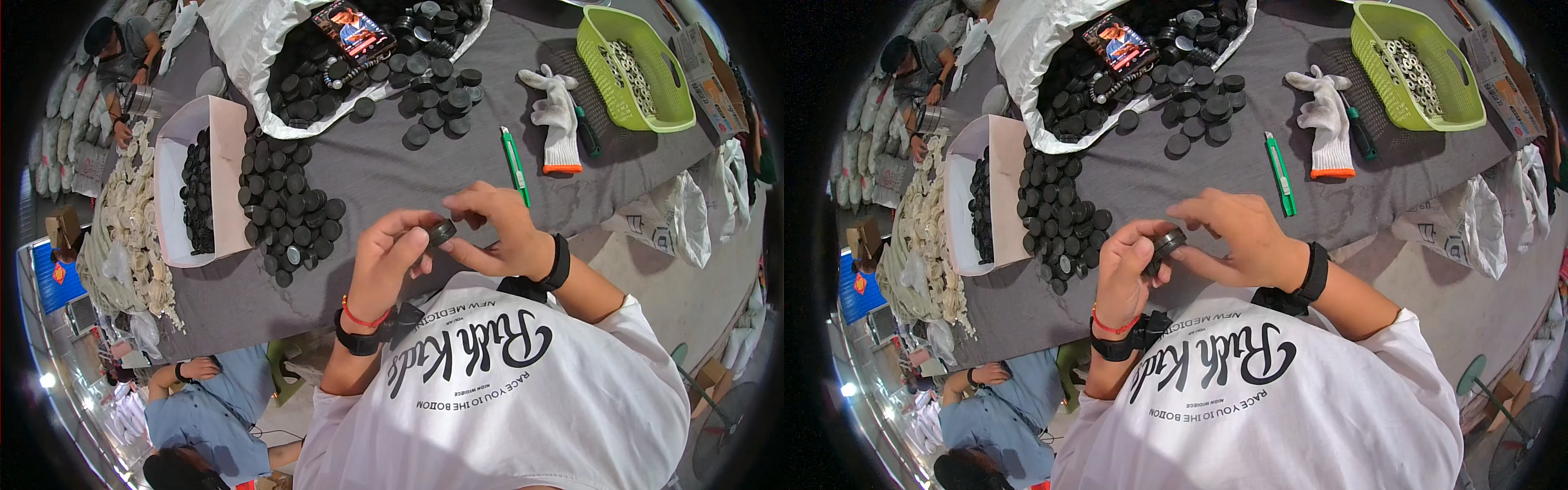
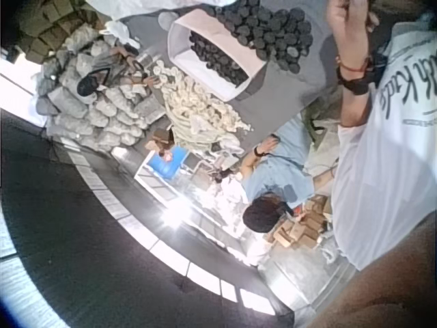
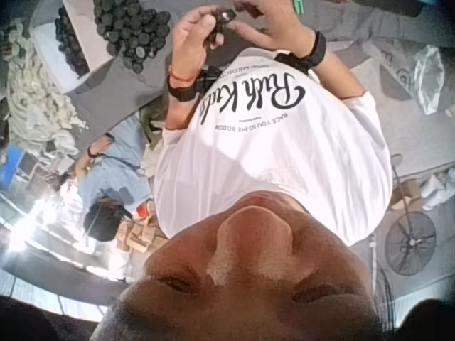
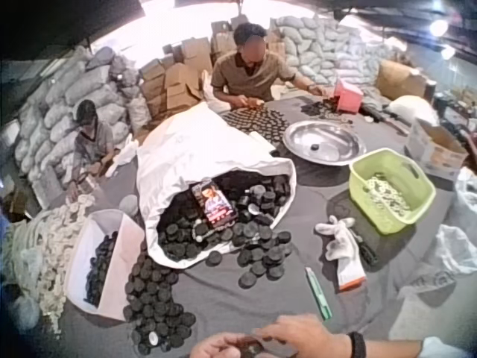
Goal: Inspecting and sorting black plastic caps or covers at a manufacturing workstation.
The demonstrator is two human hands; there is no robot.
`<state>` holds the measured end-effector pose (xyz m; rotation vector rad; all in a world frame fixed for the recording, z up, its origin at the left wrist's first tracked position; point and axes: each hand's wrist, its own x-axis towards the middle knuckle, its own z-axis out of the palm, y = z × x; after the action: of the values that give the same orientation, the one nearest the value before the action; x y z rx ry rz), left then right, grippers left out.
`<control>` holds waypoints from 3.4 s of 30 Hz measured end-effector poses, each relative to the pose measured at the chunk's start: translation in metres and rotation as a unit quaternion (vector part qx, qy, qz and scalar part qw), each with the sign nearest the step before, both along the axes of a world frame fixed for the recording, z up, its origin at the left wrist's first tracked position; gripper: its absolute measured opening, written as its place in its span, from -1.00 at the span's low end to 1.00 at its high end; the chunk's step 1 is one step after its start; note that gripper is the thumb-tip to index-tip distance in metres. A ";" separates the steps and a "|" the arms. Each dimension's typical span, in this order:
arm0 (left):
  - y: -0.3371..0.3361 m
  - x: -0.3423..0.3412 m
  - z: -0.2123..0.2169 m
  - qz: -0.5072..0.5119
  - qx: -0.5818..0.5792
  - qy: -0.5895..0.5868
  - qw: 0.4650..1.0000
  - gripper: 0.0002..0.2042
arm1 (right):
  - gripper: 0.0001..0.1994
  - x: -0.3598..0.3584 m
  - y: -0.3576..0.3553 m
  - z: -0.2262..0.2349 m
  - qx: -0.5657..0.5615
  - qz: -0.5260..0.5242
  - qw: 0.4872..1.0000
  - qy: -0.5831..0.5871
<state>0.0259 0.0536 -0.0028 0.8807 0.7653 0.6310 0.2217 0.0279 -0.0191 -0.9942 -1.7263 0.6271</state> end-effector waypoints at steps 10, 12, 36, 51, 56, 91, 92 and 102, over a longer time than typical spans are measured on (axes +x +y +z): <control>-0.005 0.011 0.000 0.110 0.018 0.040 0.993 -0.68 | -0.65 -0.014 0.004 -0.014 0.133 -0.130 0.981 -0.063; -0.005 0.012 0.002 0.124 0.038 0.048 0.990 -0.69 | -0.63 -0.014 0.005 -0.014 0.135 -0.125 0.980 -0.070; 0.017 0.002 -0.015 0.085 -0.016 -0.121 0.989 -0.55 | -0.77 0.012 0.043 -0.057 -0.031 -0.185 0.960 -0.210; 0.008 0.008 -0.008 0.071 0.011 0.070 0.995 -0.72 | -0.59 0.017 0.022 -0.018 -0.243 0.017 0.947 0.210; 0.000 0.010 0.005 0.029 0.094 0.136 0.986 -0.68 | -0.58 0.018 0.005 0.001 -0.178 0.078 0.972 0.130; 0.006 -0.004 0.003 -0.027 0.041 0.077 0.996 -0.76 | -0.70 0.013 0.004 0.015 -0.172 0.116 0.978 0.031; 0.007 -0.004 0.003 -0.037 -0.043 -0.001 0.998 -0.77 | -0.70 0.012 0.004 0.013 -0.172 0.116 0.978 0.031; 0.001 0.008 0.000 -0.004 0.028 0.041 0.999 -0.79 | -0.70 0.000 0.006 -0.009 0.087 -0.047 0.994 -0.047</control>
<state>0.0342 0.0548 -0.0032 0.9641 0.8203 0.6151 0.2218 0.0339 -0.0278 -0.9876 -1.7723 0.3680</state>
